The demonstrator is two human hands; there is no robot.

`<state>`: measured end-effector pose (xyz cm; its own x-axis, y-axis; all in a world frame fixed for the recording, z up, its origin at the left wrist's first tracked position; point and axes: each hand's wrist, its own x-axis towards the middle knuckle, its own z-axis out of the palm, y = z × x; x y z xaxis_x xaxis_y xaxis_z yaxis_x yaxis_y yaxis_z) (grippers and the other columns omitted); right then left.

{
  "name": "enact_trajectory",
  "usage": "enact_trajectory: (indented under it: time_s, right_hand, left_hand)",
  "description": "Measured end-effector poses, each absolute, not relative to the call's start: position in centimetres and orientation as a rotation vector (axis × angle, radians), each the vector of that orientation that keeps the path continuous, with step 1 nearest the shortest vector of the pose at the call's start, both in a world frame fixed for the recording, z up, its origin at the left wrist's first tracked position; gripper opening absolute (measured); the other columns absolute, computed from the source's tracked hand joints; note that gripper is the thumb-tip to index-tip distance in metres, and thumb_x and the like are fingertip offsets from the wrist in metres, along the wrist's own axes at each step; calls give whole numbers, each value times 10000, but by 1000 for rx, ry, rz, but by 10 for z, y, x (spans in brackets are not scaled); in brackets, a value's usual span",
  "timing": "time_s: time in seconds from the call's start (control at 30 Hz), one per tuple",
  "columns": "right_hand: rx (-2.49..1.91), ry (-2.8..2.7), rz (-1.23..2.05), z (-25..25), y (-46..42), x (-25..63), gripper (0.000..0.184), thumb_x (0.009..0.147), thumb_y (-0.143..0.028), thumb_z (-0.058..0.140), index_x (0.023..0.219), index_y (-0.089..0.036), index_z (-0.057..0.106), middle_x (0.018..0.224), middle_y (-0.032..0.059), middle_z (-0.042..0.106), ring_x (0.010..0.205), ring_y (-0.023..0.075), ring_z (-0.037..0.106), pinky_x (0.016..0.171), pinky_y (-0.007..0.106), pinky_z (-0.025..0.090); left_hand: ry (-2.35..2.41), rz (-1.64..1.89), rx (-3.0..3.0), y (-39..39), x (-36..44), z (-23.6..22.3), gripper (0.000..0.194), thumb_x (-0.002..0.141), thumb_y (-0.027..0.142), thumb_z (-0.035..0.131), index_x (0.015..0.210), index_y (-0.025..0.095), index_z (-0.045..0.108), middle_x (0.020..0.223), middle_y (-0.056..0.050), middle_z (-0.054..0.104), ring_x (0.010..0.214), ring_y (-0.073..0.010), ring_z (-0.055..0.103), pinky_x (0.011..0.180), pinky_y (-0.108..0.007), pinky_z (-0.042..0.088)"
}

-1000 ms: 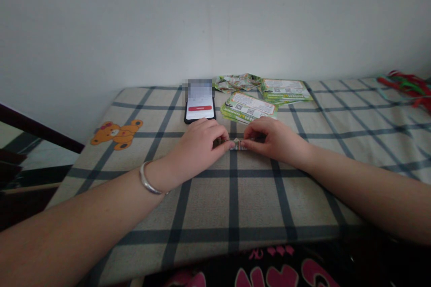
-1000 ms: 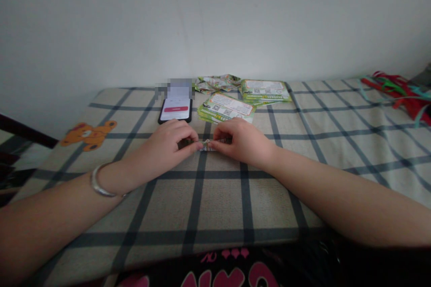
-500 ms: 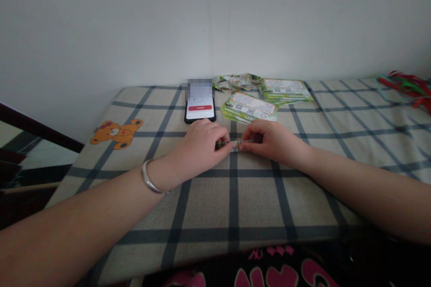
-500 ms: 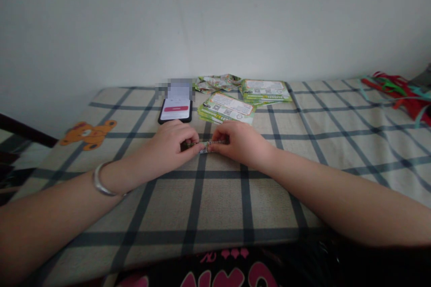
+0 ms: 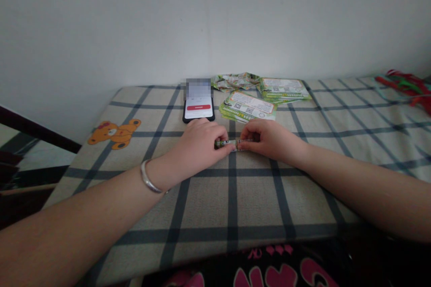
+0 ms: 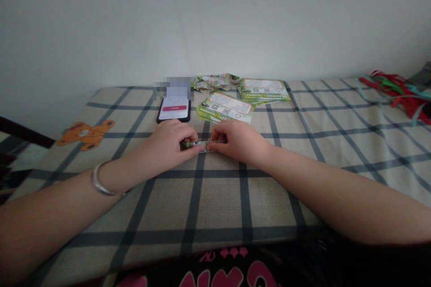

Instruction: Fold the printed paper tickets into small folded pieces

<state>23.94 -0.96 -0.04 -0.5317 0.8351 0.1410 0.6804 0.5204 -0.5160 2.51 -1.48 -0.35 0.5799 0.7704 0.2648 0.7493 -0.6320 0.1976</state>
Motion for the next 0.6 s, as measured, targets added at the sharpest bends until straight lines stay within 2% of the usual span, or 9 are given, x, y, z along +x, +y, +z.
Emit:
enact_trajectory:
  time_s: [0.6]
  right_hand:
    - [-1202,-2464,494,-1,-6,240,115,799,-302,703,782,-191,679,704,-14,606,647,109,504,591,237,329]
  left_hand:
    - [1408,335,2819,-22,31,6,240,857,429,626,851,189,632,819,-40,615,862,-245,547,796,-385,385]
